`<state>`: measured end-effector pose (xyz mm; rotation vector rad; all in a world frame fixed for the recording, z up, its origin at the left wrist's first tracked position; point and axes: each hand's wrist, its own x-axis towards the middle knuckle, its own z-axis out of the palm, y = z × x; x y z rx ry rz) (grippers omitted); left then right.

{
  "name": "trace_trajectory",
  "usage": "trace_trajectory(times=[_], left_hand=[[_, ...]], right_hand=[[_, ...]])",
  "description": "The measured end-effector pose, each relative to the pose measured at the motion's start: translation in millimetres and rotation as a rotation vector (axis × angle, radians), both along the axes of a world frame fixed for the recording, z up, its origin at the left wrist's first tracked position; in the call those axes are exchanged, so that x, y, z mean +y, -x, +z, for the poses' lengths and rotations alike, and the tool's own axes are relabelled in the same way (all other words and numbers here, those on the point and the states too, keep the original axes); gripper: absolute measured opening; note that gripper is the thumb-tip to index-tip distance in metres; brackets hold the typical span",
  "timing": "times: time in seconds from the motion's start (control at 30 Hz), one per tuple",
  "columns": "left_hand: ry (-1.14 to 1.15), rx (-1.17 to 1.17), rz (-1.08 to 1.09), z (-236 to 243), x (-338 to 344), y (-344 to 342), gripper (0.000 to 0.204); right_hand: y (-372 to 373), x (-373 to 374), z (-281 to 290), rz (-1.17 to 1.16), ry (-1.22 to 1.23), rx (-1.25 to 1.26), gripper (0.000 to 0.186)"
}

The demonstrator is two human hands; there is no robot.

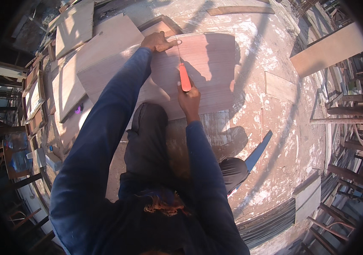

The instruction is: The person saws a wooden board by hand using a hand saw while kneeling on a tiled floor.

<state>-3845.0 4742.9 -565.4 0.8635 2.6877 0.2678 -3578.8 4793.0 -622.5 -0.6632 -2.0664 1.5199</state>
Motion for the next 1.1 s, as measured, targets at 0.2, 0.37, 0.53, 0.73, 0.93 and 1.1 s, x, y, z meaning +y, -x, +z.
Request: trace_trajectory(times=[0.2, 0.37, 0.53, 0.73, 0.93, 1.1], left_hand=[[0.041, 0.125, -0.02, -16, 2, 4, 0.113], [-0.062, 0.088, -0.023, -13, -14, -12, 0.106], [-0.081, 0.037, -0.008, 4, 3, -24, 0.113], [-0.071, 0.059, -0.012, 7, -5, -6, 0.111], [-0.06, 0.111, -0.017, -19, -6, 5, 0.108], [0.025, 0.012, 0.068, -5, -9, -5, 0.099]], right_hand=[[-70, -24, 9, -0.052, -0.015, -0.172, 0.049], [-246, -81, 68, -0.02, 0.162, -0.397, 0.041], [-240, -78, 81, -0.154, 0.209, -0.282, 0.028], [-20, 8, -4, -0.035, -0.025, -0.18, 0.029], [-219, -61, 27, -0.067, -0.022, -0.111, 0.032], [-234, -58, 64, -0.06, 0.049, -0.413, 0.03]])
